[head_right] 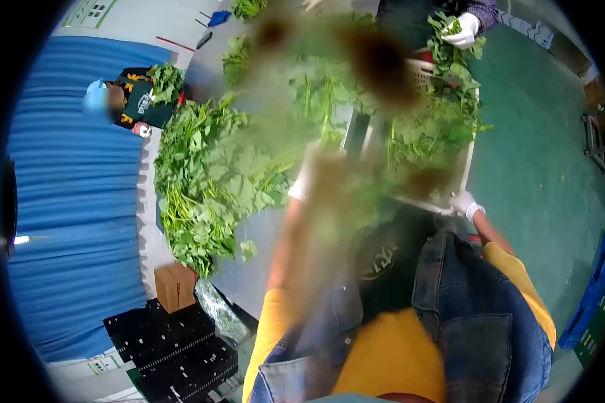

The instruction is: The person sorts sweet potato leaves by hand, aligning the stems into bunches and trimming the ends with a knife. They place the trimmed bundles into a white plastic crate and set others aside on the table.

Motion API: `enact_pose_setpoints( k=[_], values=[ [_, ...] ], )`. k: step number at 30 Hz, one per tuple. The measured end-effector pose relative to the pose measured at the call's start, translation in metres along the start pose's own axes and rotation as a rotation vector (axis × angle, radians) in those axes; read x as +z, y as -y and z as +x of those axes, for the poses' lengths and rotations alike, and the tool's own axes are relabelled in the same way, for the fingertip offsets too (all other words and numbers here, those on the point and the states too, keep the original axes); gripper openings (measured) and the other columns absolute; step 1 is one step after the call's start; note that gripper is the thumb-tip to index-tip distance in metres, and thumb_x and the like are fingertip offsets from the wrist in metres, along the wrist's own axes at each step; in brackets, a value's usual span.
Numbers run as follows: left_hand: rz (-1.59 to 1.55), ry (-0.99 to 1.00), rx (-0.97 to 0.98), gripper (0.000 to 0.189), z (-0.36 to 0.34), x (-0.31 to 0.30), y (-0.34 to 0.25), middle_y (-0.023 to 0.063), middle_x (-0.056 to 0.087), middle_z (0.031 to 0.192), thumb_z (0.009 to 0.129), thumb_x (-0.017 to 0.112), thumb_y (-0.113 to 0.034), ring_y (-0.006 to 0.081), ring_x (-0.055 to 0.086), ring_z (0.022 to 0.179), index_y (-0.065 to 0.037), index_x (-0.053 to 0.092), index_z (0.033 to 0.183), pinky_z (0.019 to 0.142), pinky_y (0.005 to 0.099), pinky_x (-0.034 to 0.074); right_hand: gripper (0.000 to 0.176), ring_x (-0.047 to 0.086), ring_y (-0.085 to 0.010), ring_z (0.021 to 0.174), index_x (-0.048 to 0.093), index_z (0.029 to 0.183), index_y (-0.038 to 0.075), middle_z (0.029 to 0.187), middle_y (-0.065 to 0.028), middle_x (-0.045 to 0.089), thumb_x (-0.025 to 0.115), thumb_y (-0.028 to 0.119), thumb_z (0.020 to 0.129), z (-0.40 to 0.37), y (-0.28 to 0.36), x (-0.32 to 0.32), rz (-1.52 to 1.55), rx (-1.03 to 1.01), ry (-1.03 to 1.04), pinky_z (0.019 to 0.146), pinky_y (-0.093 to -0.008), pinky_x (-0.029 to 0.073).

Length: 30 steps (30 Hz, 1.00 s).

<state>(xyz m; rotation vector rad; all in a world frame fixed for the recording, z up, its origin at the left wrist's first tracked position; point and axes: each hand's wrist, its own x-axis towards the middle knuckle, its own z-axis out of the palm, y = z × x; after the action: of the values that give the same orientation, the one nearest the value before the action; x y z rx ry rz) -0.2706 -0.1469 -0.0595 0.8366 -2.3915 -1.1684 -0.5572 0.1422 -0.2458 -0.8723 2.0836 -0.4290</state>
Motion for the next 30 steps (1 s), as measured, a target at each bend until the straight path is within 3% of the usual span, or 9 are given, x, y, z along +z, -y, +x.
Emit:
enact_pose_setpoints(
  k=[3, 5, 11, 12, 17, 18, 19, 21, 30],
  values=[
    [-0.167, -0.081, -0.172, 0.020, 0.004, 0.003, -0.007, 0.0032, 0.063, 0.079, 0.080, 0.063, -0.018, 0.0114, 0.058, 0.068, -0.004, 0.063, 0.094, 0.062, 0.0315, 0.046, 0.023, 0.052, -0.0119, 0.052, 0.058, 0.076, -0.004, 0.057, -0.0046, 0.054, 0.060, 0.018, 0.072, -0.008, 0.047, -0.015, 0.171, -0.302, -0.101, 0.049, -0.0306, 0.043],
    [0.165, -0.260, -0.139, 0.025, 0.003, 0.012, -0.022, 0.0136, 0.064, 0.074, 0.071, 0.067, -0.022, 0.0299, 0.062, 0.067, -0.005, 0.062, 0.089, 0.061, 0.0379, 0.047, 0.021, 0.050, -0.0105, 0.056, 0.057, 0.078, -0.002, 0.059, -0.0036, 0.052, 0.061, 0.019, 0.076, -0.020, 0.115, -0.028, 0.364, -0.483, -0.216, 0.053, -0.0294, 0.042],
    [0.715, -0.381, 0.017, 0.010, -0.013, 0.014, -0.083, 0.0116, 0.058, 0.064, 0.074, 0.056, -0.015, 0.0283, 0.060, 0.060, -0.006, 0.056, 0.079, 0.056, 0.0390, 0.046, 0.019, 0.050, -0.0247, 0.056, 0.056, 0.083, 0.003, 0.065, -0.0134, 0.054, 0.062, 0.019, 0.076, -0.083, 0.272, -0.044, 0.406, -0.855, -0.256, 0.056, -0.0338, 0.042],
    [0.742, -0.417, 0.045, 0.009, -0.016, 0.010, -0.087, 0.0112, 0.058, 0.065, 0.075, 0.055, -0.014, 0.0278, 0.060, 0.060, -0.006, 0.056, 0.080, 0.056, 0.0393, 0.045, 0.020, 0.058, -0.0345, 0.072, 0.059, 0.086, 0.002, 0.079, -0.0191, 0.061, 0.055, 0.021, 0.082, -0.086, 0.283, -0.048, 0.234, -0.673, -0.144, 0.067, -0.0393, 0.046],
    [0.462, -0.631, 0.195, 0.009, -0.067, -0.007, -0.069, 0.0131, 0.057, 0.066, 0.073, 0.054, -0.010, 0.0323, 0.059, 0.063, -0.006, 0.056, 0.081, 0.059, 0.0431, 0.044, 0.024, 0.055, -0.0323, 0.059, 0.059, 0.072, 0.002, 0.061, -0.0182, 0.053, 0.058, 0.026, 0.076, -0.007, 0.201, 0.016, 0.124, -0.613, -0.105, 0.056, -0.0400, 0.043],
    [0.634, -0.593, 0.058, 0.009, -0.085, -0.019, -0.070, 0.0148, 0.057, 0.066, 0.070, 0.056, -0.007, 0.0351, 0.057, 0.063, -0.005, 0.054, 0.078, 0.059, 0.0443, 0.043, 0.028, 0.058, -0.0324, 0.058, 0.061, 0.069, 0.000, 0.061, -0.0200, 0.056, 0.059, 0.028, 0.073, 0.002, 0.170, 0.022, 0.314, -0.433, -0.041, 0.056, -0.0408, 0.046],
    [0.658, -0.614, 0.040, 0.009, -0.096, -0.032, -0.061, 0.0148, 0.057, 0.066, 0.070, 0.056, -0.007, 0.0351, 0.057, 0.063, -0.005, 0.054, 0.078, 0.059, 0.0443, 0.043, 0.031, 0.061, -0.0303, 0.058, 0.062, 0.069, -0.001, 0.060, -0.0206, 0.057, 0.060, 0.030, 0.069, 0.050, 0.117, 0.049, -0.392, -0.611, -0.333, 0.057, -0.0412, 0.047],
    [0.589, -0.654, -0.282, 0.012, -0.131, -0.042, -0.042, 0.0155, 0.058, 0.067, 0.066, 0.058, -0.005, 0.0351, 0.057, 0.063, -0.005, 0.053, 0.077, 0.060, 0.0448, 0.043, 0.033, 0.062, -0.0299, 0.060, 0.064, 0.071, -0.001, 0.061, -0.0207, 0.059, 0.061, 0.031, 0.067, 0.014, 0.146, 0.040, -0.046, -0.259, -0.147, 0.059, -0.0405, 0.048],
    [0.923, -0.678, -0.434, 0.005, -0.239, -0.098, -0.069, 0.0109, 0.052, 0.069, 0.074, 0.050, -0.008, 0.0286, 0.052, 0.066, -0.008, 0.051, 0.079, 0.061, 0.0393, 0.039, 0.036, 0.061, -0.0352, 0.083, 0.060, 0.097, 0.001, 0.085, -0.0220, 0.063, 0.062, 0.022, 0.069, -0.036, 0.341, 0.167, -0.244, -0.853, 0.196, 0.074, -0.0411, 0.048]
  ],
)
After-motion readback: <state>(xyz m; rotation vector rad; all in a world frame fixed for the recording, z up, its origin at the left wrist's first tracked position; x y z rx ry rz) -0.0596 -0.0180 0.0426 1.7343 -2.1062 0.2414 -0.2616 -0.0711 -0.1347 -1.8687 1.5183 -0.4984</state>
